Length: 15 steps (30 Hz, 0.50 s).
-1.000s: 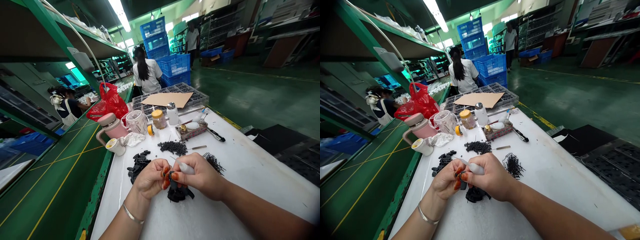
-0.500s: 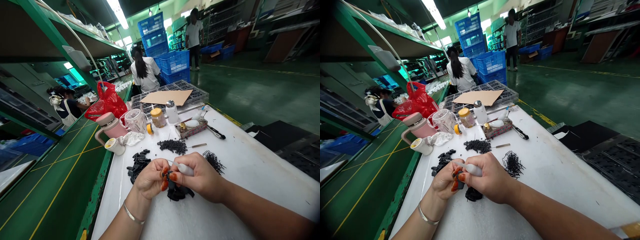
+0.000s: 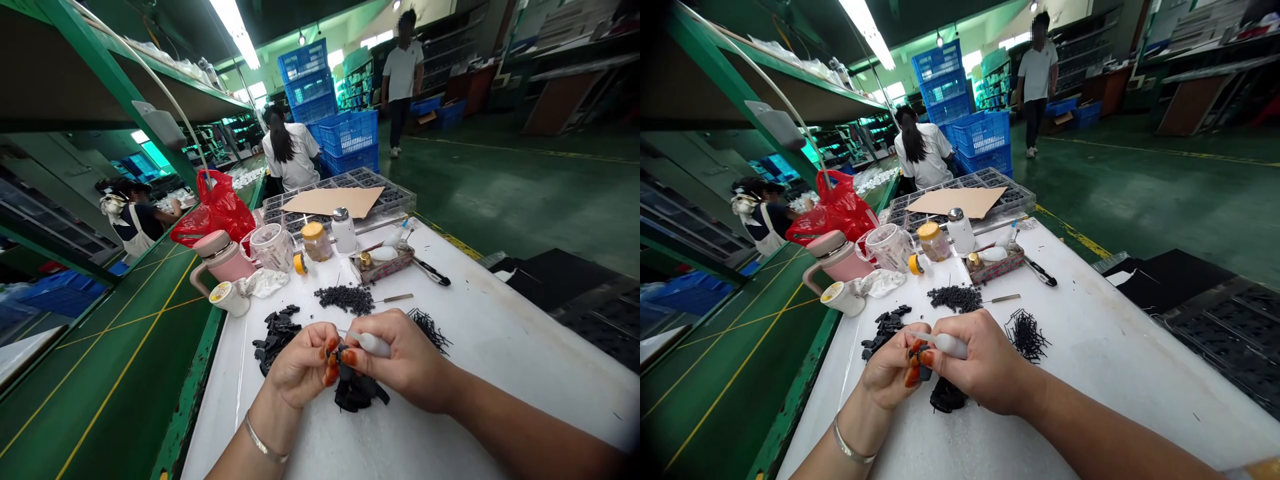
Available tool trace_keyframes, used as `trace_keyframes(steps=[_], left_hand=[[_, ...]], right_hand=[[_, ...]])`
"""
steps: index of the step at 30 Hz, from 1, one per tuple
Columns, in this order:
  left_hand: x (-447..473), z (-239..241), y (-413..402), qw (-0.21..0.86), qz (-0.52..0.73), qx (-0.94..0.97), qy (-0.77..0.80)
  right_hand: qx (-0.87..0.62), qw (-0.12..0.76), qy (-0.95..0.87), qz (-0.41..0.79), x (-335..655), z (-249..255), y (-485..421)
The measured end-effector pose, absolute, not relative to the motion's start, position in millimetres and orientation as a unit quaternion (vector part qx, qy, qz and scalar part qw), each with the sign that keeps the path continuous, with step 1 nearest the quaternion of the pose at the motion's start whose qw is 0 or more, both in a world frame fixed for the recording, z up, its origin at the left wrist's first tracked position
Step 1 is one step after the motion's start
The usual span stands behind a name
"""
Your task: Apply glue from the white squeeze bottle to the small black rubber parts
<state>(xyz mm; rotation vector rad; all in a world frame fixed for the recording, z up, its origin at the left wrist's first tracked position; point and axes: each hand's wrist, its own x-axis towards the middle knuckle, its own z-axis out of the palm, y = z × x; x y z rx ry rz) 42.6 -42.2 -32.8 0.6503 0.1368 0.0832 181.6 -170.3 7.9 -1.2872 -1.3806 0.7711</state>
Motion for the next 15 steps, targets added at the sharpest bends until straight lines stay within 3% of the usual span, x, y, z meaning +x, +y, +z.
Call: trace_keyframes(steps=[7, 15], left_hand=[[43.3, -30.9, -43.4, 0.943, 0.053, 0.323, 0.061], [46.5, -31.2, -43.9, 0.900, 0.131, 0.407, 0.081]], right_hand=[[-0.542, 0.526, -0.568, 0.328, 181.8, 7.9, -171.2], [-0.463, 0.569, -0.422, 0.532, 181.1, 8.0, -167.8]])
